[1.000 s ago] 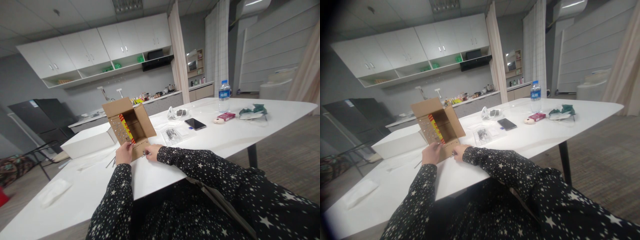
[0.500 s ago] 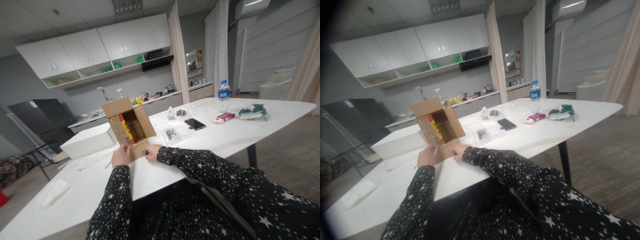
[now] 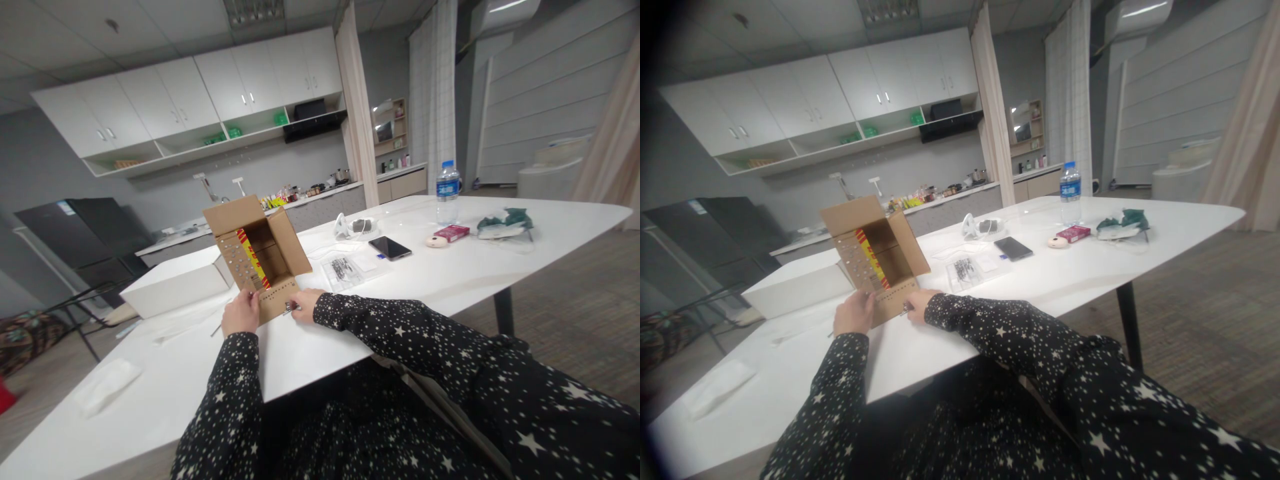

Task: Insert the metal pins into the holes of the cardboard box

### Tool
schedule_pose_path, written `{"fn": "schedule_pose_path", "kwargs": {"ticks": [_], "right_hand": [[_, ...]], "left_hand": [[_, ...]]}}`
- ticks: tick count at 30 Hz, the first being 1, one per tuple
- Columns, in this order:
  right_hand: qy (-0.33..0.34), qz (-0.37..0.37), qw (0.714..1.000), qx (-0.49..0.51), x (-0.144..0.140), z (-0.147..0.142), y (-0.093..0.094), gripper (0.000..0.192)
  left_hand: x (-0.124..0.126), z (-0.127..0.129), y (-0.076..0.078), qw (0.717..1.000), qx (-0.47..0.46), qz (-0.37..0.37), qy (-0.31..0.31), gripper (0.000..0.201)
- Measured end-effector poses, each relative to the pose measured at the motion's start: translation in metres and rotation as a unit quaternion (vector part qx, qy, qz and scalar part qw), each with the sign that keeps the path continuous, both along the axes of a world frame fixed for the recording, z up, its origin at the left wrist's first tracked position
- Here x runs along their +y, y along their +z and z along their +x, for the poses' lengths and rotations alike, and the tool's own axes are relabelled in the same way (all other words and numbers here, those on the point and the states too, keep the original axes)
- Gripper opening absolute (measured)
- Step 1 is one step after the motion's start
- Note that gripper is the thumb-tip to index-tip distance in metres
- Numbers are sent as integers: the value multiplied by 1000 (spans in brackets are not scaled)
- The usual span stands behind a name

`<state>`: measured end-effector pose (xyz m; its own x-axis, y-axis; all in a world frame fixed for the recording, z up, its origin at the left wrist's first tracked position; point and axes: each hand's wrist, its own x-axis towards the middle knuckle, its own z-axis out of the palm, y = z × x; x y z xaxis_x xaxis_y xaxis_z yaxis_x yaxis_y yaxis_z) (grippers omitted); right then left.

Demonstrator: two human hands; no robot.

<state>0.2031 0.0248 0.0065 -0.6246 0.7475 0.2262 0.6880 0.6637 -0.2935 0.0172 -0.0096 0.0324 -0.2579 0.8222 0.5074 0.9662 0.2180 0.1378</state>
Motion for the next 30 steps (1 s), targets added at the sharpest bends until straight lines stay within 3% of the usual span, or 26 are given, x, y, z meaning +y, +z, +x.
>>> {"fn": "schedule_pose_path", "kwargs": {"ticks": [9,21,30], "right_hand": [[-1,-1,1000,7,-1,1,1,24],[-5,-2,1000,9,-3,0,2,24],[-7,-4,1000,11,-2,-1,1,25]], "left_hand": [[0,4,2,999,-11,-29,18,35],[8,-3,-4,999,-2,-43,-34,35],[11,-5,-6,999,0,-39,-36,33]]}}
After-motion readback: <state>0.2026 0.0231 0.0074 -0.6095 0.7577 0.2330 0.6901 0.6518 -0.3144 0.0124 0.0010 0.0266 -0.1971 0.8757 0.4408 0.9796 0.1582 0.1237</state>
